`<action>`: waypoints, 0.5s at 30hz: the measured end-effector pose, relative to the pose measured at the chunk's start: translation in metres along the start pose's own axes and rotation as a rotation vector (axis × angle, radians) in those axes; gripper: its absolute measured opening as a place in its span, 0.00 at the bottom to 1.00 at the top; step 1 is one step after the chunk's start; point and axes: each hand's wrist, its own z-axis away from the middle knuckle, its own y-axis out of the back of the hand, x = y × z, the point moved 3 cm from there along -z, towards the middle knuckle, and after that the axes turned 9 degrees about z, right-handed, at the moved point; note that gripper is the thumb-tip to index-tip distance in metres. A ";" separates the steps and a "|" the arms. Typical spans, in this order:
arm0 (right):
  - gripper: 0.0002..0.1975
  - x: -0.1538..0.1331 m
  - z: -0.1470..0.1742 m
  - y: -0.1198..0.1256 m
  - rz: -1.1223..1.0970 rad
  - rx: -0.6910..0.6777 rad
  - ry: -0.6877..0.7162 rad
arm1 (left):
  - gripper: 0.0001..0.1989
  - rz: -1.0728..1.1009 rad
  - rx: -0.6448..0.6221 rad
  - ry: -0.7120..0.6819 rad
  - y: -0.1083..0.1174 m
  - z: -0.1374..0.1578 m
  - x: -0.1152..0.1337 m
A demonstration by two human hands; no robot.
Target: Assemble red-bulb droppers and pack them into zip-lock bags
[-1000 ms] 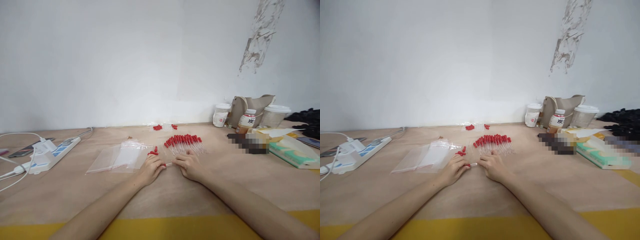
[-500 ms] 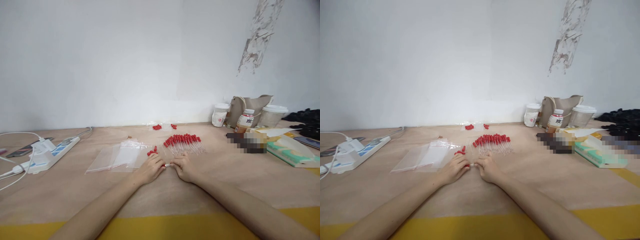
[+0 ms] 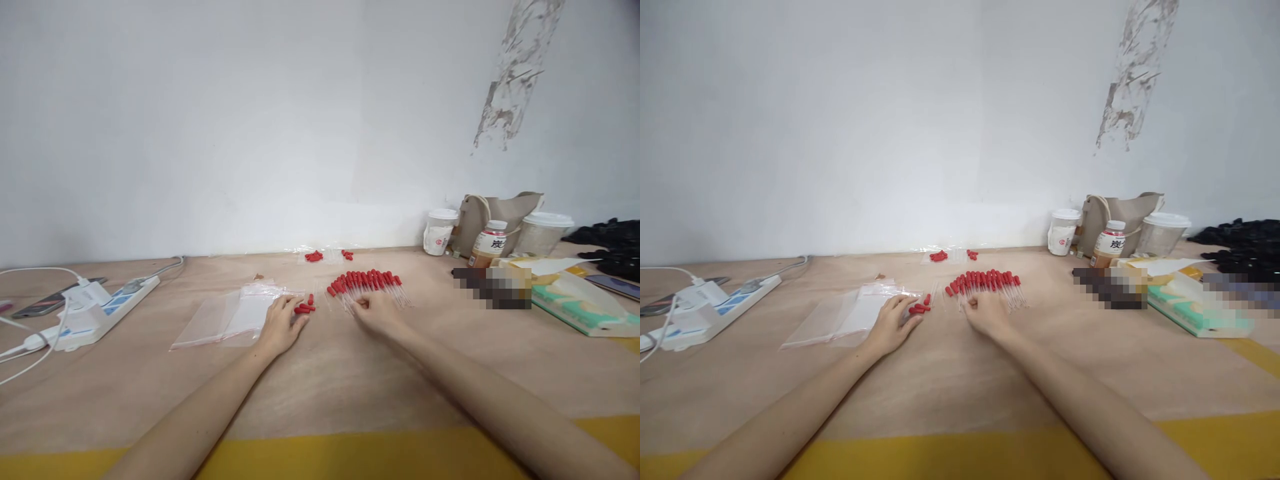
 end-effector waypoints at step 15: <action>0.13 -0.020 -0.053 -0.044 0.167 -0.046 -0.255 | 0.06 0.113 -0.136 0.149 -0.006 -0.004 -0.010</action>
